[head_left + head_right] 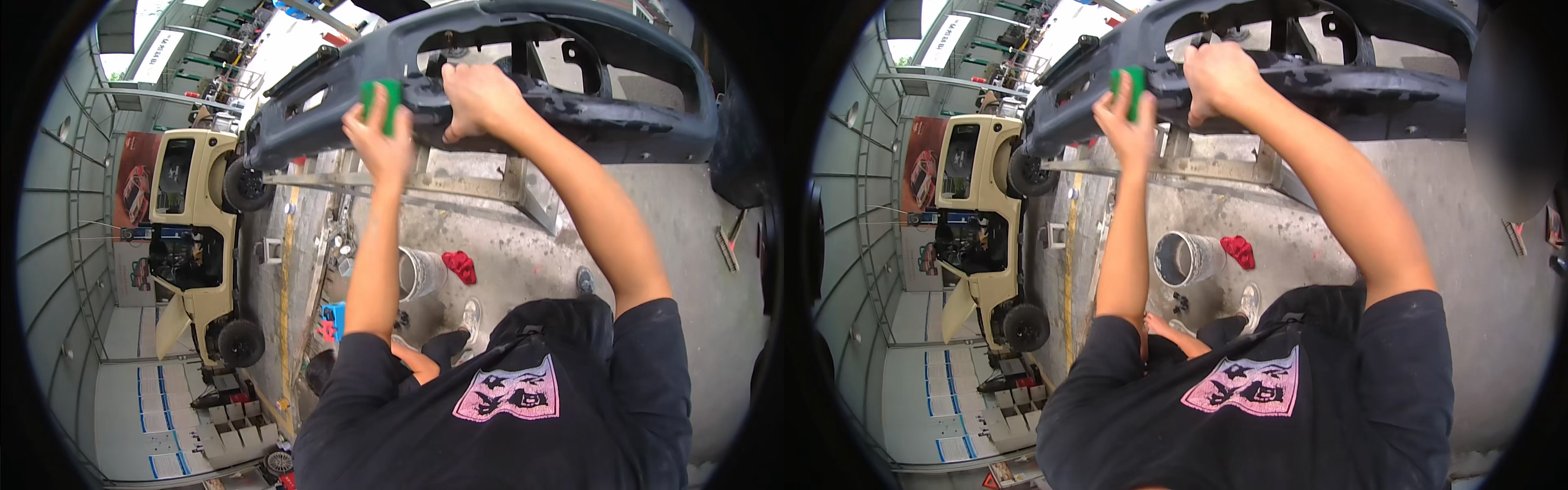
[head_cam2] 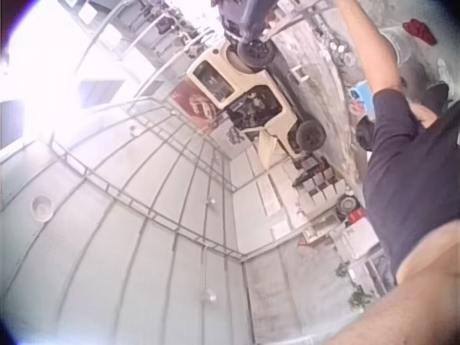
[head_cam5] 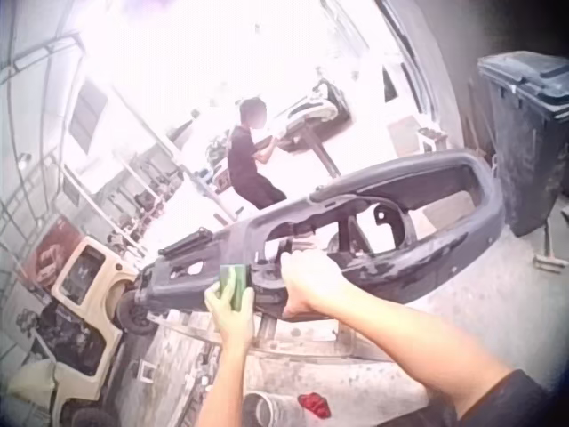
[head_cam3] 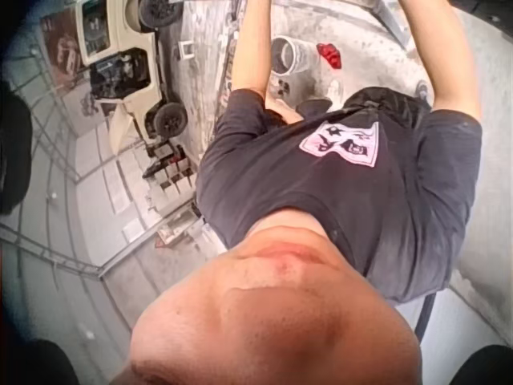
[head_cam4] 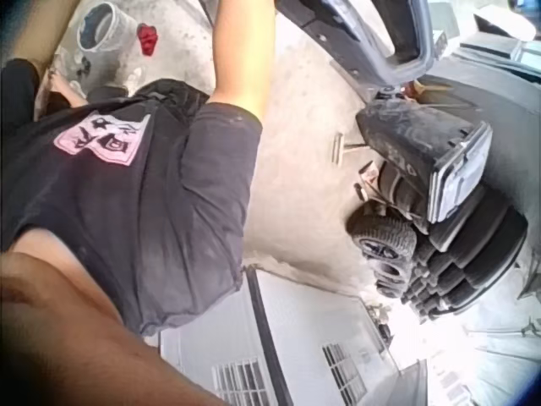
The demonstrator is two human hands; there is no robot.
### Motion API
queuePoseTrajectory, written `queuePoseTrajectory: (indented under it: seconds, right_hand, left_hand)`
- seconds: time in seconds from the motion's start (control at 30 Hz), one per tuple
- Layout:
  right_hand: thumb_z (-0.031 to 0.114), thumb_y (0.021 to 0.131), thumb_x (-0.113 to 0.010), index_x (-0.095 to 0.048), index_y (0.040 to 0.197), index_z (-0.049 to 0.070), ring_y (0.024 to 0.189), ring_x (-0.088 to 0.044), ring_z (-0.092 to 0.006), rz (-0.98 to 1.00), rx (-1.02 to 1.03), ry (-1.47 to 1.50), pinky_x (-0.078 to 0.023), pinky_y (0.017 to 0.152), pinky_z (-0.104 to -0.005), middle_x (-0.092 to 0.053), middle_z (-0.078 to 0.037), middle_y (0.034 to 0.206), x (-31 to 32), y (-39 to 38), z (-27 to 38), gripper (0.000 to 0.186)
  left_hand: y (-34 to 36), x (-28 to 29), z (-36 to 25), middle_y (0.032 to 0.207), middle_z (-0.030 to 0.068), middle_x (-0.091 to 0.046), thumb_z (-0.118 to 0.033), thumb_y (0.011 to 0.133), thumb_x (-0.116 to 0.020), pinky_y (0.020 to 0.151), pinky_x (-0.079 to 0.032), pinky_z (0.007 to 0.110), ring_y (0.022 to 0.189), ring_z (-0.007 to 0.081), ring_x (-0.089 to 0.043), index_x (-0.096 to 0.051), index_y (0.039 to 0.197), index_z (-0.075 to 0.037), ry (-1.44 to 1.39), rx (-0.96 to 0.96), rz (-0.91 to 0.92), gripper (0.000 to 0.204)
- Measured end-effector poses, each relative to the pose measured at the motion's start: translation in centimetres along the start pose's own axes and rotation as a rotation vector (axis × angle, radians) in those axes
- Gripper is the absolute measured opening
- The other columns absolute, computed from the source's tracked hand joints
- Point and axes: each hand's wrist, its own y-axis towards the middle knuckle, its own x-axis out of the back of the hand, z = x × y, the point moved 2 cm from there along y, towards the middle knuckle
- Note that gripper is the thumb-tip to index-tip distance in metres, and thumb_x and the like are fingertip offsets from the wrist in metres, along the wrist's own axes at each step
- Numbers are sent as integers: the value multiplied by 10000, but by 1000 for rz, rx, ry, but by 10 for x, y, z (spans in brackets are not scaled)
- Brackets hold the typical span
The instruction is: The person sands a black car bumper with a green sanding block. They dip the block in water and wipe the surface with a red cloth before continuing to sand different sections of the bumper.
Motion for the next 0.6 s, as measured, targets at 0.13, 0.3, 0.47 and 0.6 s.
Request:
queuePoseTrajectory:
  seconds: [0.13,0.3,0.47,0.6]
  right_hand:
    - [474,561,-932,-629,1094,-39,917,-741,-309,46,14,-17,-596,825,-398,-744,-172,984,-3,1,0,799]
    - [466,554,-932,-634,1078,-34,915,-744,-305,-4,15,4,-600,818,-383,-744,-175,989,-1,0,3,783]
    - [474,581,-933,-586,1094,-62,978,-718,-345,83,-15,3,-591,849,-405,-717,-213,1040,2,-2,-1,819]
    - [454,561,-934,-630,1088,-33,887,-746,-308,-18,1,8,-601,816,-391,-747,-168,951,-1,-1,4,778]
  left_hand:
    - [-7,-7,-5,1214,193,-497,-248,860,-788,1060,-376,453,1170,377,-472,-659,1393,-219,52,159,-107,549]
    - [-2,2,7,1208,180,-492,-235,858,-786,1051,-381,432,1165,357,-473,-664,1387,-209,-33,165,-54,544]
    - [-31,-2,-32,1192,195,-483,-282,826,-812,1071,-377,452,1161,368,-480,-656,1398,-249,7,-24,-3,594]
    - [15,7,14,1212,191,-504,-245,843,-802,1044,-387,454,1159,366,-486,-671,1376,-206,28,258,-2,550]
